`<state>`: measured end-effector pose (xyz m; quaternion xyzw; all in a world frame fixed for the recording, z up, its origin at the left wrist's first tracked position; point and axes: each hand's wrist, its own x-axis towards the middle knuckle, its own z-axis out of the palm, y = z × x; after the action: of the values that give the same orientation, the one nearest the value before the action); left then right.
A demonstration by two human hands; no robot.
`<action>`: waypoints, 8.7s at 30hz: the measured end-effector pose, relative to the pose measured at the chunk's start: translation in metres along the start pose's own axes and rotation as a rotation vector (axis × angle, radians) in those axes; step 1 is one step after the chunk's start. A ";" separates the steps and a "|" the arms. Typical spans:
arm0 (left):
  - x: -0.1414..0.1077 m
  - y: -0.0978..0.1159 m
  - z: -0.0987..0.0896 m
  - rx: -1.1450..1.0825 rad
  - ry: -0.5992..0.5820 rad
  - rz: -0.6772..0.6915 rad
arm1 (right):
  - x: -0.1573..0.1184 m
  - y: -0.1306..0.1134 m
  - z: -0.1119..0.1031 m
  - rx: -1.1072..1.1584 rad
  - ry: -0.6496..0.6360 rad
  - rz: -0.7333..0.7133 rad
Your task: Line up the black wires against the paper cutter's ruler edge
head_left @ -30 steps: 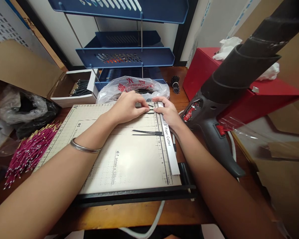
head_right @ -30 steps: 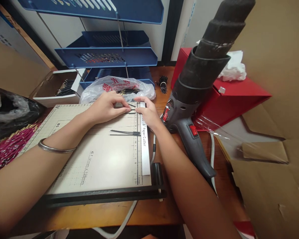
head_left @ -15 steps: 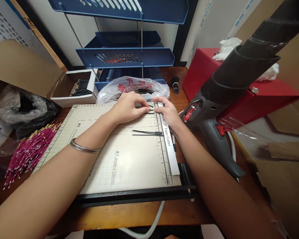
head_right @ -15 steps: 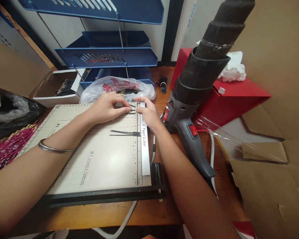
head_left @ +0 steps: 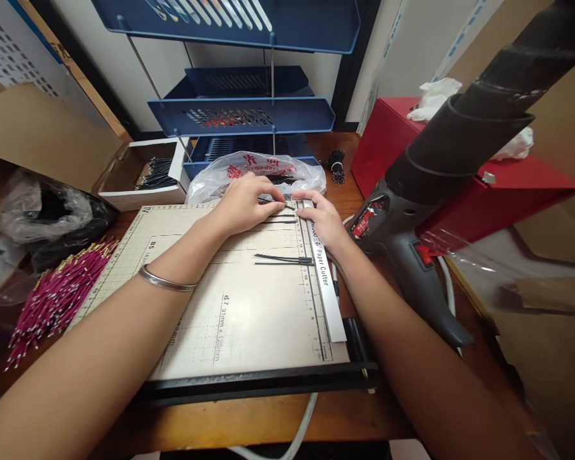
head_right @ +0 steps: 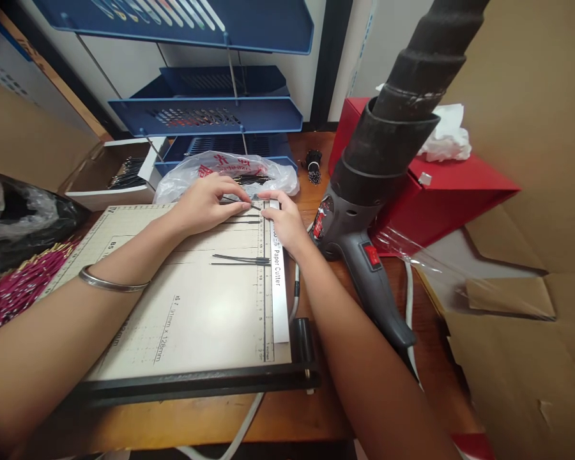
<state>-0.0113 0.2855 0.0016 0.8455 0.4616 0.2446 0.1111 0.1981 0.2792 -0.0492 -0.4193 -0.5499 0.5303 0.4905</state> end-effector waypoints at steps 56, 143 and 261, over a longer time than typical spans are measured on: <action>-0.005 0.003 -0.001 -0.141 -0.001 -0.086 | -0.001 -0.003 0.003 0.023 0.033 0.073; -0.003 0.005 0.003 -0.240 -0.009 -0.129 | 0.003 0.001 0.001 -0.021 0.032 -0.003; -0.029 0.033 -0.008 0.087 -0.098 0.269 | -0.002 -0.003 0.001 0.049 -0.009 0.003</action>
<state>-0.0046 0.2431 0.0137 0.9145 0.3484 0.1958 0.0631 0.1975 0.2763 -0.0459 -0.4055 -0.5382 0.5465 0.4973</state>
